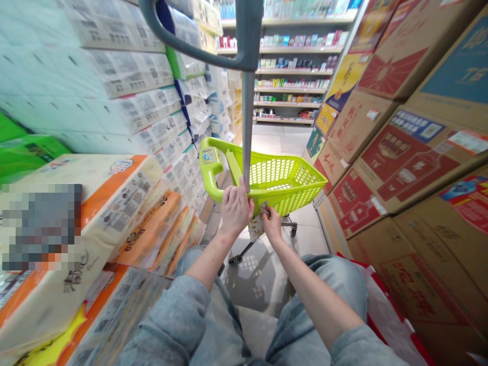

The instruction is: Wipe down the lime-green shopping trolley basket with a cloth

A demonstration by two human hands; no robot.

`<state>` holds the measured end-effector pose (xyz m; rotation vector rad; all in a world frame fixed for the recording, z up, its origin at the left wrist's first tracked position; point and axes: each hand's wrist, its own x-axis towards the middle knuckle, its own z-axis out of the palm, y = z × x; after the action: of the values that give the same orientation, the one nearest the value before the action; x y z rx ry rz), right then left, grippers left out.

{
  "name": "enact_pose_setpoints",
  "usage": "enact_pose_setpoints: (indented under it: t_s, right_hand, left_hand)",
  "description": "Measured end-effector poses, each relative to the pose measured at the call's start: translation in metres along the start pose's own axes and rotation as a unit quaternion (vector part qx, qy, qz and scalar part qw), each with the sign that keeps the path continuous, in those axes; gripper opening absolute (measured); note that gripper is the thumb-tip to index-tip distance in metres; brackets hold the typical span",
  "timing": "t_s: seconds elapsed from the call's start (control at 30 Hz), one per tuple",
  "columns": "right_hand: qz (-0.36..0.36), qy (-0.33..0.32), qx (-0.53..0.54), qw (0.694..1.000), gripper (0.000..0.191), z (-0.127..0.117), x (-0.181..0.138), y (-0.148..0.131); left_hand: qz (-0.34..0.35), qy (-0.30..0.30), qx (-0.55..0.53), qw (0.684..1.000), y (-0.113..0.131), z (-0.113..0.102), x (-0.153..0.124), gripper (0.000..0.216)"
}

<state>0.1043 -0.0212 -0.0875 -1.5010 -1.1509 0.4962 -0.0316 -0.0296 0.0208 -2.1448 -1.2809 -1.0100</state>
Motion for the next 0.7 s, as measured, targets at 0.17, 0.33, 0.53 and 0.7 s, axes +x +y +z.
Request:
enact_pose_setpoints:
  t_s: [0.17, 0.33, 0.53, 0.7]
  right_hand:
    - [-0.019, 0.005, 0.080, 0.997, 0.022, -0.006, 0.010, -0.027]
    - [0.011, 0.007, 0.145, 0.989, 0.029, -0.006, 0.015, -0.015]
    - [0.057, 0.070, 0.155, 0.984, 0.038, -0.014, 0.039, 0.011]
    - [0.070, 0.132, 0.067, 0.986, 0.037, -0.034, 0.068, 0.030]
  left_hand:
    - [0.002, 0.001, -0.005, 1.000, -0.001, -0.001, 0.000, 0.064]
    - [-0.006, -0.012, -0.024, 1.000, 0.000, 0.000, -0.001, 0.065]
    - [-0.008, -0.014, -0.024, 1.000, 0.002, 0.002, 0.001, 0.066]
    - [-0.010, -0.014, -0.018, 1.000, 0.005, 0.004, 0.001, 0.066]
